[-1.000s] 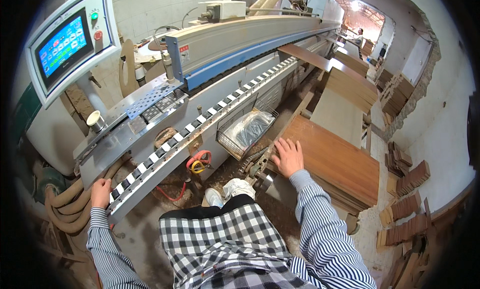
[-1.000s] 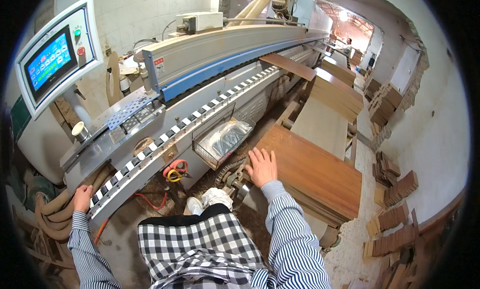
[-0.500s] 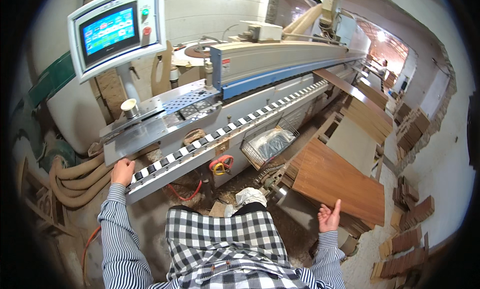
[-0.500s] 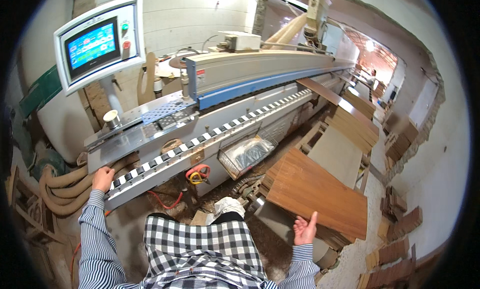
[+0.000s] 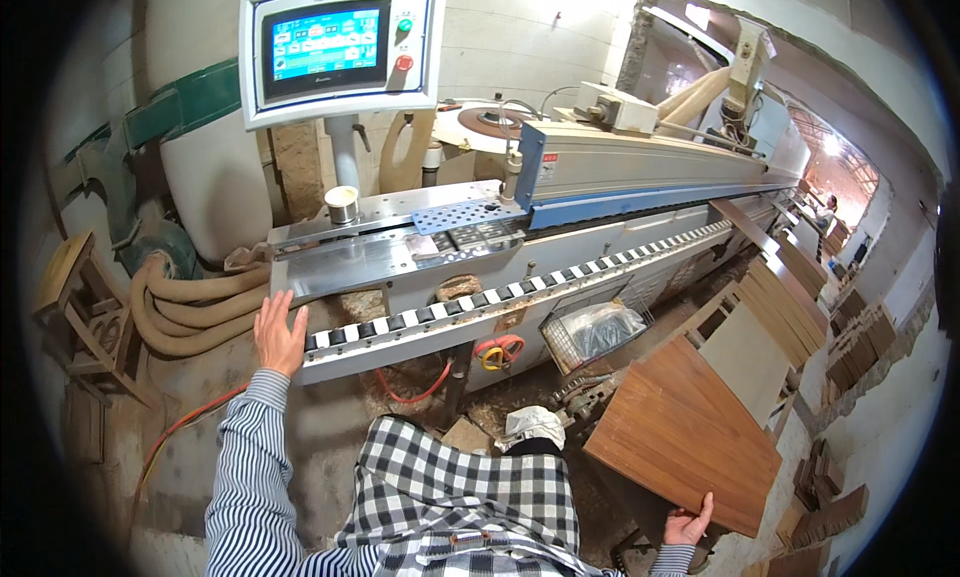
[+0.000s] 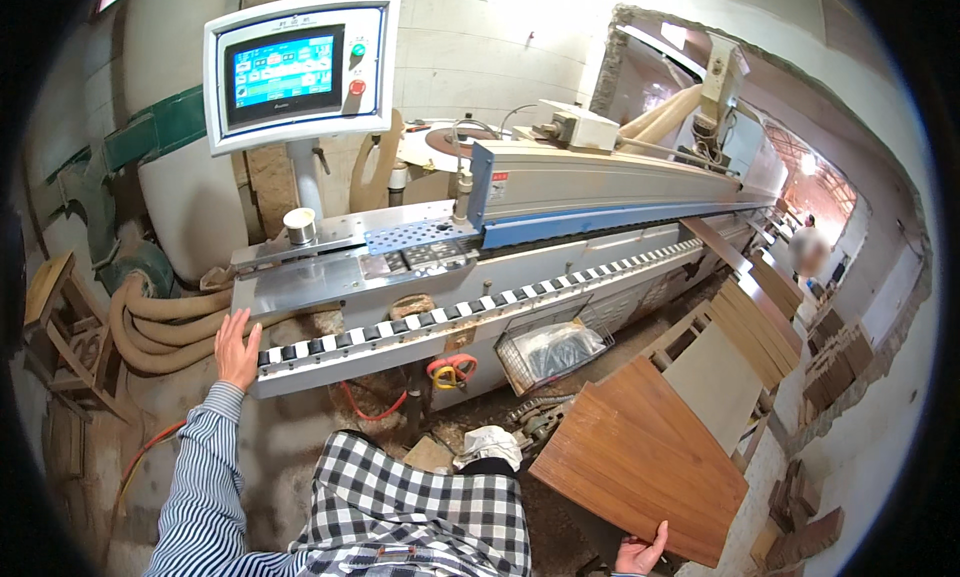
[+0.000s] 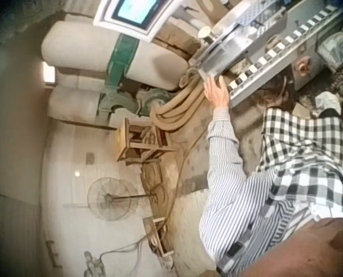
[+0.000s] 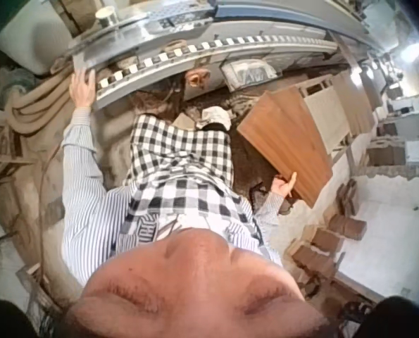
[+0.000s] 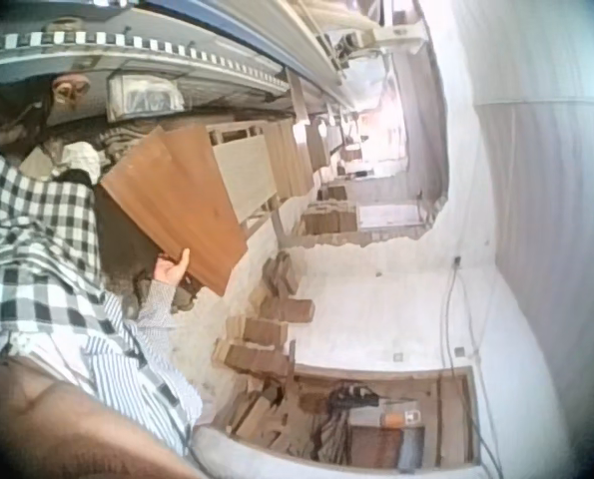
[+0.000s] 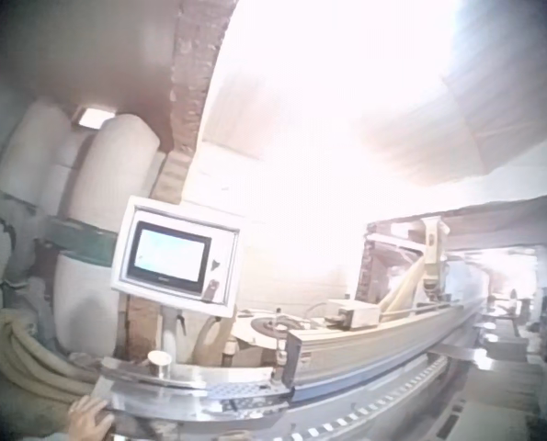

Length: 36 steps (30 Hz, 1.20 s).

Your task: The person operates a CNC wood planer in a workshop. They repeatedly feed wooden planks into the machine, adjust the digital control panel, and collect the processed planks from the output conveyor.

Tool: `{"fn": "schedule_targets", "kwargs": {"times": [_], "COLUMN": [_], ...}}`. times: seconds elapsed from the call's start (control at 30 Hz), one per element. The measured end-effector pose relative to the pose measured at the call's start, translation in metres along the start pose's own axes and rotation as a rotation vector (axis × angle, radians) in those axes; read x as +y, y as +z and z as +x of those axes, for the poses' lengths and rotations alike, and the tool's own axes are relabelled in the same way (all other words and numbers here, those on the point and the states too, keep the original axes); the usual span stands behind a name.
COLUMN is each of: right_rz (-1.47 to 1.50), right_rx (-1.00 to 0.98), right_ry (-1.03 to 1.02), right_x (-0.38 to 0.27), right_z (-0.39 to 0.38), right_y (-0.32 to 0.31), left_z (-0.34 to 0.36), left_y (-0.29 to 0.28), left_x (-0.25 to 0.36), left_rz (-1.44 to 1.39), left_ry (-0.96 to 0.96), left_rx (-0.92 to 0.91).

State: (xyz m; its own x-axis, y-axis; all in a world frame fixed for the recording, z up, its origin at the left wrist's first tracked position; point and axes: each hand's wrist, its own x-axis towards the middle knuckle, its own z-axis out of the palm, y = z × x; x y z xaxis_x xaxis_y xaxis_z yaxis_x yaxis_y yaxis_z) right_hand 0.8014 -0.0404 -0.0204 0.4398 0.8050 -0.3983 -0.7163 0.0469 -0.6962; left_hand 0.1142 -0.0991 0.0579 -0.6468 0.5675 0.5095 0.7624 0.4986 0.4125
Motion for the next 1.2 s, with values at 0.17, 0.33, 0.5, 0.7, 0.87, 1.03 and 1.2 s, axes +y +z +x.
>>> {"fn": "schedule_targets", "kwargs": {"times": [0.17, 0.33, 0.5, 0.7, 0.87, 1.03, 1.2], "right_rz": [-0.116, -0.11, -0.167, -0.155, -0.329, -0.355, -0.266], "right_rx": [-0.116, -0.157, -0.389, -0.757, -0.853, -1.086, -1.181], "right_ry": [-0.011, -0.039, -0.068, 0.24, 0.525, 0.701, 0.884], "right_x": [-0.005, -0.009, 0.008, 0.063, 0.14, 0.212, 0.238], "right_z": [0.023, 0.023, -0.007, -0.043, -0.102, -0.131, -0.145], "right_y": [-0.038, -0.074, -0.037, 0.071, 0.17, 0.229, 0.275], "left_z": [0.0, -0.003, -0.008, -0.058, -0.152, -0.164, -0.133], "left_y": [0.011, 0.017, 0.008, -0.007, -0.087, -0.102, -0.093], "left_x": [-0.003, 0.0, 0.002, 0.042, 0.081, 0.037, 0.009], "left_rz": [-0.008, 0.03, 0.118, -0.344, -0.392, -0.145, -0.152], "left_ry": [0.026, 0.066, -0.032, 0.184, 0.44, 0.269, 0.17], "left_rx": [0.129, 0.301, 0.279, 0.111, -0.373, -0.241, -0.055]}}
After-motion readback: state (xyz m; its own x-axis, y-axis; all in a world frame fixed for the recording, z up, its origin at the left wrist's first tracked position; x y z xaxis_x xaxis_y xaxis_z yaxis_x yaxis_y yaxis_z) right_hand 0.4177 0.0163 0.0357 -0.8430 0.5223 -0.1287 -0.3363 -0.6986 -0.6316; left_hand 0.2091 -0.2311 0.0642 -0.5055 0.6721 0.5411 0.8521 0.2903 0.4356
